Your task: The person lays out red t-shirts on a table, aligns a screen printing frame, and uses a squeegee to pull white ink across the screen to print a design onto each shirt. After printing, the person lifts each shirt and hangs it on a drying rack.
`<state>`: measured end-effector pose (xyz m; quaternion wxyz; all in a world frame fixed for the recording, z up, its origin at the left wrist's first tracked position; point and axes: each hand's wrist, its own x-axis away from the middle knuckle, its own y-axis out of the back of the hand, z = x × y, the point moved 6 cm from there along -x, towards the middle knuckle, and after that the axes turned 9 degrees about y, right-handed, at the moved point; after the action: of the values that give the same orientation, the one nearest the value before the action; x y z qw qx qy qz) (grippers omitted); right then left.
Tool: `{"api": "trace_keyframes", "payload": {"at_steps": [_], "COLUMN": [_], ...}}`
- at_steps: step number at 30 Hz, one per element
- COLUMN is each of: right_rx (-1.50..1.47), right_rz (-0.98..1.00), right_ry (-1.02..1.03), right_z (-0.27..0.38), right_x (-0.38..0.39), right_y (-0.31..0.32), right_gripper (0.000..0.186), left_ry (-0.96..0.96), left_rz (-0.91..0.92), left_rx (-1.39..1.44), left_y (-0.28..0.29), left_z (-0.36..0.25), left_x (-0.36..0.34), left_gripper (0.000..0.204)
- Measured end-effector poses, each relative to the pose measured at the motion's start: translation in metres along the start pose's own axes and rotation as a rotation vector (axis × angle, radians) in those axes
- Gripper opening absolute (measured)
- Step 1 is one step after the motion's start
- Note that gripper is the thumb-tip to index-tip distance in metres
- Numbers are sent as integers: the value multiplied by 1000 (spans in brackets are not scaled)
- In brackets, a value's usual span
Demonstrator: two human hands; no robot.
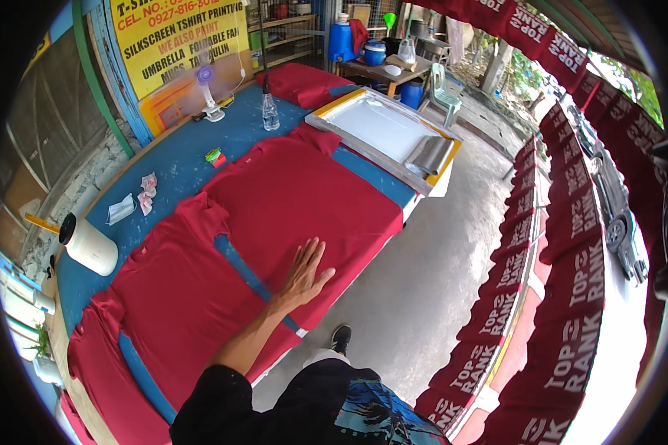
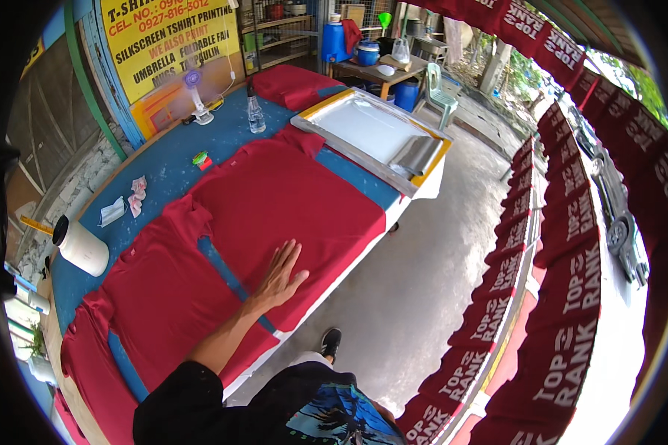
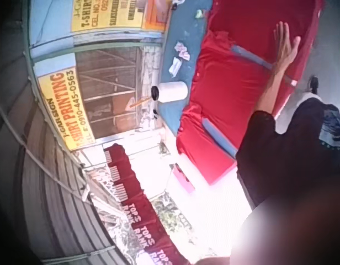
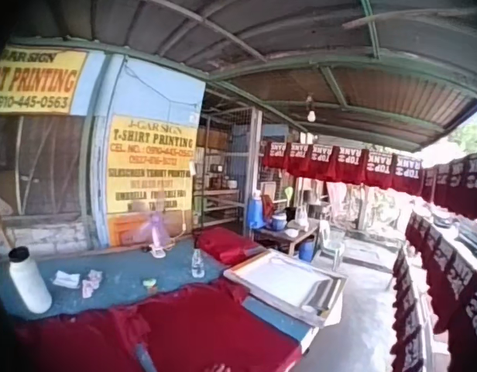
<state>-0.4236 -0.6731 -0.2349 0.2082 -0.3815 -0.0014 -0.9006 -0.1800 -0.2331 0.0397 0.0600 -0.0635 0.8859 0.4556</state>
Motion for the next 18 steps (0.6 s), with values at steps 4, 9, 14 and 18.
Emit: {"api": "trace_keyframes", "payload": {"at_steps": [4,9,14,18], "right_rx": [-581,32,385,211], "right_rz": [75,-59,-55,-76], "right_ry": [0,539,172,-293], "right_z": [94,195,215,263], "right_x": [-17,-21,-138,-237], "right_y": [15,86,185,271], "right_gripper": [76,70,84,96], "left_ry": [74,105,-102,-58], "left_rz": [-95,-80,0,85], "left_rx": [-190,-332,-342,-338], "left_y": [-13,-37,-74,-102], "left_z": [40,57,-15,-67], "left_x": [-148,-229,-214,-218], "left_gripper": [84,88,92,92]}}
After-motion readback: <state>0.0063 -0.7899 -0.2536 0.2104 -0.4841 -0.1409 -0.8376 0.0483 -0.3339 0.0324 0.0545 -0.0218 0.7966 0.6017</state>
